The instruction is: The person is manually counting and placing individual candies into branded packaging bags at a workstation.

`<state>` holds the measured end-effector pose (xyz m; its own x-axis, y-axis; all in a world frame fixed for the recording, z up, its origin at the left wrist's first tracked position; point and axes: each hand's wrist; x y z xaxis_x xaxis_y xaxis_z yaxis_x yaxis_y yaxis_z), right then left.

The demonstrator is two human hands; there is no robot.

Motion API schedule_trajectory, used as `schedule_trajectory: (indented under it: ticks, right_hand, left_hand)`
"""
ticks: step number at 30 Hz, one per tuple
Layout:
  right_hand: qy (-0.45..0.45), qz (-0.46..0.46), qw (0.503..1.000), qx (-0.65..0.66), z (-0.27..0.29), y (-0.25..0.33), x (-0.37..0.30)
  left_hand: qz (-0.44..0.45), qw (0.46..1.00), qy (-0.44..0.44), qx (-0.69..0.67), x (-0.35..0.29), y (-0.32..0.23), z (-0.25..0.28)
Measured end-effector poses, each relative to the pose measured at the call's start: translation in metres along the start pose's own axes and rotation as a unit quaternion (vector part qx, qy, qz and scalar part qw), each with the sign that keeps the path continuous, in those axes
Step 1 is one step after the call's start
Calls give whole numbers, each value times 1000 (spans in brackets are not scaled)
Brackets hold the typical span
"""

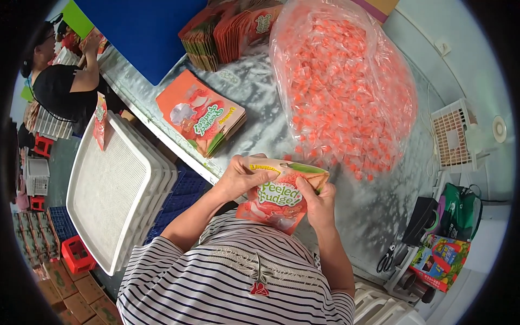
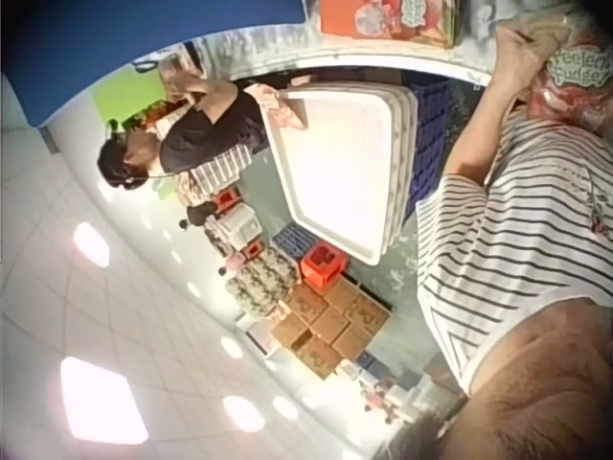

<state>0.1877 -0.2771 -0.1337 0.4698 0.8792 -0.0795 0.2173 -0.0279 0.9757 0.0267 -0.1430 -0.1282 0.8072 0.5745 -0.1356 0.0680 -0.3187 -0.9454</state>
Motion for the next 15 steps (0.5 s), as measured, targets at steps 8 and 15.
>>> schedule_trajectory:
  ticks: [8, 15]
  right_hand:
    - [1, -1, 1000, -23, -10, 3, 1]
    - [2, -9, 1000, -23, -8, -2, 1]
  left_hand:
    - [99, 994, -10, 38, -7, -11, 7]
    - [-53, 997, -51, -9, -3, 11, -2]
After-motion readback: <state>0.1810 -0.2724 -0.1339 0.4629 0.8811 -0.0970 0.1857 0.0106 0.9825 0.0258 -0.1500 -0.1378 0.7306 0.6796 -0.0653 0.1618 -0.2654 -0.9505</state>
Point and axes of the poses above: each hand's wrist, its own x-axis towards the middle knuckle, its own z-axis out of the back of the hand, y = z × x, and after that the axes turned 4 degrees about z, right-handed
